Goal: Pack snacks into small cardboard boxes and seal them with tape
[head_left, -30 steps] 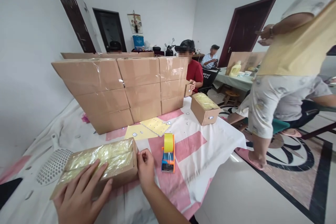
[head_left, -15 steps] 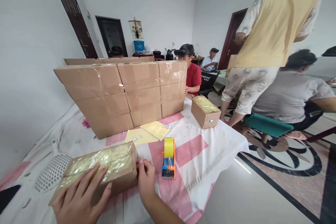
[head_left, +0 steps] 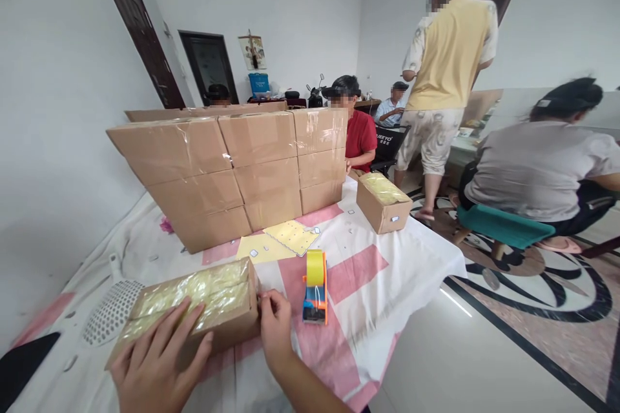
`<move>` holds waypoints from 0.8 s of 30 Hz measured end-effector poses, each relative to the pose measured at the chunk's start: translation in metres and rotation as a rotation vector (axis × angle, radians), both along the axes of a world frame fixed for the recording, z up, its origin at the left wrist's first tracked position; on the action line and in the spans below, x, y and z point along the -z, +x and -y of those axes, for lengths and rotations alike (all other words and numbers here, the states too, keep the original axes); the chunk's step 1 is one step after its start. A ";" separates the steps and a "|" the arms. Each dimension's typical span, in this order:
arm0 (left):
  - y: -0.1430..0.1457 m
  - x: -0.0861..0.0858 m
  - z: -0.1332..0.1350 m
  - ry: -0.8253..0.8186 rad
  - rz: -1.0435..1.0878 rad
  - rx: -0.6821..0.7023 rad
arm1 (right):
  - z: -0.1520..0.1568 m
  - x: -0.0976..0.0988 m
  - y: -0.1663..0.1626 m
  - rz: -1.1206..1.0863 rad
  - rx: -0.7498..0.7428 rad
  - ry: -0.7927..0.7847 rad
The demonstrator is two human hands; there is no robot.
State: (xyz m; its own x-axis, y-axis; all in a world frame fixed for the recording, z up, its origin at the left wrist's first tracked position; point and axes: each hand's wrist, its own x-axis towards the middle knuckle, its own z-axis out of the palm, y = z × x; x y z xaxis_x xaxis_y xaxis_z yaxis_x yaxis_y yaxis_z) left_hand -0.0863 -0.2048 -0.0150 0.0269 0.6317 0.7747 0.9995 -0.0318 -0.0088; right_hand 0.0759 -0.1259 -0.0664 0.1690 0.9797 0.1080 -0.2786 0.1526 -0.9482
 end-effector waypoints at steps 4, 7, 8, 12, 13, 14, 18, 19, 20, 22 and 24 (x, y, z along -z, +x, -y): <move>0.001 -0.001 0.000 0.002 0.000 0.004 | -0.001 0.001 0.000 -0.002 -0.003 -0.011; 0.002 -0.001 0.001 0.015 0.002 0.011 | -0.002 0.002 0.001 0.005 -0.008 -0.021; 0.002 -0.001 0.001 0.021 0.001 0.012 | -0.002 0.003 0.002 0.004 -0.012 -0.023; 0.002 0.000 0.002 0.016 -0.004 0.009 | -0.001 0.002 0.002 -0.012 -0.019 -0.022; 0.002 0.000 0.002 0.011 0.001 0.007 | 0.000 0.002 0.002 -0.012 -0.019 -0.018; 0.002 0.000 0.002 0.009 0.009 0.004 | 0.000 0.001 0.002 -0.014 -0.018 -0.014; 0.003 0.002 0.001 0.022 0.054 0.007 | 0.000 0.002 0.000 -0.039 0.003 -0.015; 0.003 0.003 0.001 0.020 0.063 0.012 | 0.000 0.002 -0.001 -0.043 0.015 -0.015; 0.003 0.003 0.001 0.016 0.071 0.017 | -0.001 0.003 -0.001 -0.041 0.024 -0.015; 0.003 0.003 0.001 0.011 0.081 0.024 | -0.001 0.004 -0.001 -0.029 0.030 -0.024; 0.003 0.004 0.002 0.009 0.084 0.022 | -0.002 0.006 -0.001 -0.011 0.027 -0.031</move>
